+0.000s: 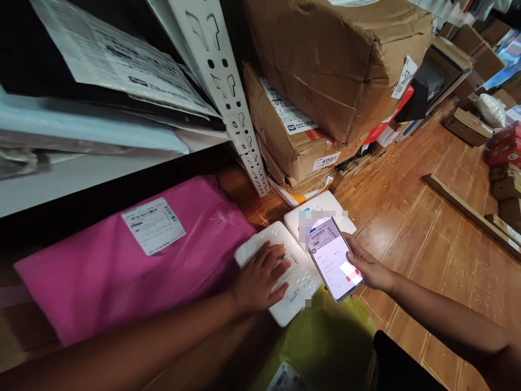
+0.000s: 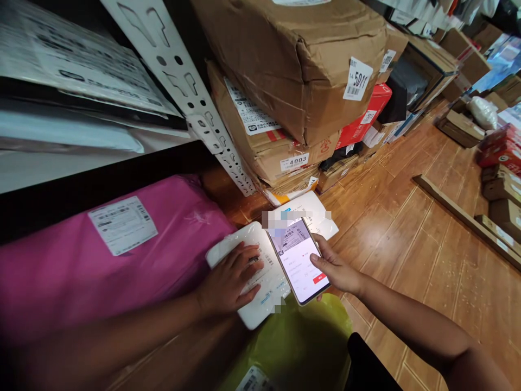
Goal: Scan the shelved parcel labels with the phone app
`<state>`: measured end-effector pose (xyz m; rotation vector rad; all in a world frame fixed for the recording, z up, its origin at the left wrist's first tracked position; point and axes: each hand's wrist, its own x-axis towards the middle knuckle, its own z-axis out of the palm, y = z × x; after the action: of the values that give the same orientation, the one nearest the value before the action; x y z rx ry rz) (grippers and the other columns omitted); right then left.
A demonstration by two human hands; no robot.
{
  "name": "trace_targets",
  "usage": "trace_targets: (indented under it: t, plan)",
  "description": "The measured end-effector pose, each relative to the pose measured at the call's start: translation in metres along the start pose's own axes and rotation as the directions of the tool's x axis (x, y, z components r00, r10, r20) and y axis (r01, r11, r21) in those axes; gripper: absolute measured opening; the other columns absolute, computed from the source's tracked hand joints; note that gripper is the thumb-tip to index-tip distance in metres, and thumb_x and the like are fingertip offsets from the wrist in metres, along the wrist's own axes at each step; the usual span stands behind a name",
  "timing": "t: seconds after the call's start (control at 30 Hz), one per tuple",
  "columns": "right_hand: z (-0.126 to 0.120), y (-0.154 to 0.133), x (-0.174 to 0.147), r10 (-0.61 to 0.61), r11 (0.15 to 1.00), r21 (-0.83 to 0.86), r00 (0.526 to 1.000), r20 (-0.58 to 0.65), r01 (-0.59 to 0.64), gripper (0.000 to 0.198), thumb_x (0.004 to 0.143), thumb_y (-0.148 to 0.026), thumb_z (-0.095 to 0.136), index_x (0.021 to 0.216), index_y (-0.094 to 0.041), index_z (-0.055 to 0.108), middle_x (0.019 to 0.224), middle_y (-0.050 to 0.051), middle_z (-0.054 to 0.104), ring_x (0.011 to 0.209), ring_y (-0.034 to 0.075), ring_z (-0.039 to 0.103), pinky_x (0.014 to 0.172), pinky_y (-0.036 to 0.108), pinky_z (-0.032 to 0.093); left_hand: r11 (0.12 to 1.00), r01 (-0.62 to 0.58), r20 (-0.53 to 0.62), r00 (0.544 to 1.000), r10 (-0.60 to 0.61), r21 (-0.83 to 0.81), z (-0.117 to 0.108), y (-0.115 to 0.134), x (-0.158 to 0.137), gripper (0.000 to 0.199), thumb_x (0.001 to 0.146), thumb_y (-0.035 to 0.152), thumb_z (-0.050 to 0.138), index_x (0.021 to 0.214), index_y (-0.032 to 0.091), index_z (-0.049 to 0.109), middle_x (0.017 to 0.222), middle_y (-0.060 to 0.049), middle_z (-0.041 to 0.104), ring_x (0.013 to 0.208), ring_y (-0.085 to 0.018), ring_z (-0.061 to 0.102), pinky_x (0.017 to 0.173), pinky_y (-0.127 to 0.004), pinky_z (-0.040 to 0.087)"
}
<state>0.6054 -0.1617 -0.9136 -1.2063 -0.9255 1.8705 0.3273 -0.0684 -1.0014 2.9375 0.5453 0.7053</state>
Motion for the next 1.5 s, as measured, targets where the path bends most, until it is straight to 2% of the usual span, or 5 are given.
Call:
trace_targets:
  t: [0.3, 0.5, 0.77, 1.0, 1.5]
  plan:
    - [0.000, 0.002, 0.002, -0.027, 1.000, -0.001, 1.000, 0.012, 0.027, 0.076, 0.085, -0.070, 0.063, 0.141, -0.034, 0.026, 0.093, 0.000, 0.066, 0.060, 0.017, 0.069, 0.046, 0.026, 0.055, 1.000, -0.005, -0.003, 1.000, 0.005, -0.007, 0.000, -0.001, 0.000, 0.027, 0.083, 0.033, 0.052, 0.106, 0.018, 0.055, 0.112, -0.016, 0.056, 0.116, -0.032, 0.050, 0.103, -0.060, 0.047]
    - [0.001, -0.004, -0.004, -0.003, 1.000, 0.026, 0.995, 0.105, 0.000, 0.082, 0.085, -0.054, 0.072, 0.146, -0.040, 0.019, 0.109, 0.001, 0.064, 0.070, 0.016, 0.067, 0.048, 0.024, 0.053, 0.999, -0.029, -0.040, 0.999, 0.030, 0.027, -0.002, 0.000, 0.004, 0.026, 0.083, 0.032, 0.050, 0.105, 0.018, 0.050, 0.111, -0.016, 0.052, 0.112, -0.032, 0.050, 0.100, -0.058, 0.048]
    - [0.006, -0.007, -0.010, -0.071, 0.997, -0.033, 0.993, 0.094, 0.075, 0.091, 0.071, -0.031, 0.080, 0.146, -0.039, 0.030, 0.143, 0.004, 0.053, 0.104, 0.024, 0.063, 0.093, 0.050, 0.051, 0.998, -0.054, -0.094, 0.994, 0.052, -0.021, 0.010, -0.004, -0.004, 0.033, 0.084, 0.031, 0.051, 0.114, 0.020, 0.044, 0.114, -0.014, 0.051, 0.117, -0.032, 0.049, 0.105, -0.060, 0.043]
    - [0.013, -0.008, -0.015, -0.035, 0.998, 0.055, 0.979, 0.203, 0.024, 0.099, 0.076, -0.030, 0.079, 0.149, -0.040, 0.013, 0.135, 0.007, 0.057, 0.084, 0.019, 0.067, 0.060, 0.029, 0.053, 0.997, -0.036, -0.113, 0.993, 0.027, -0.075, 0.016, -0.004, -0.008, 0.033, 0.085, 0.032, 0.050, 0.116, 0.022, 0.044, 0.115, -0.011, 0.052, 0.120, -0.030, 0.049, 0.110, -0.059, 0.040]
    - [0.014, -0.010, -0.019, -0.026, 0.999, 0.051, 0.982, 0.188, 0.017, 0.103, 0.077, -0.033, 0.082, 0.149, -0.038, 0.009, 0.131, 0.007, 0.057, 0.087, 0.020, 0.068, 0.061, 0.029, 0.056, 0.996, -0.054, -0.017, 0.998, 0.053, -0.071, 0.013, -0.009, -0.013, 0.028, 0.090, 0.033, 0.049, 0.114, 0.019, 0.053, 0.118, -0.012, 0.057, 0.124, -0.029, 0.049, 0.114, -0.056, 0.038]
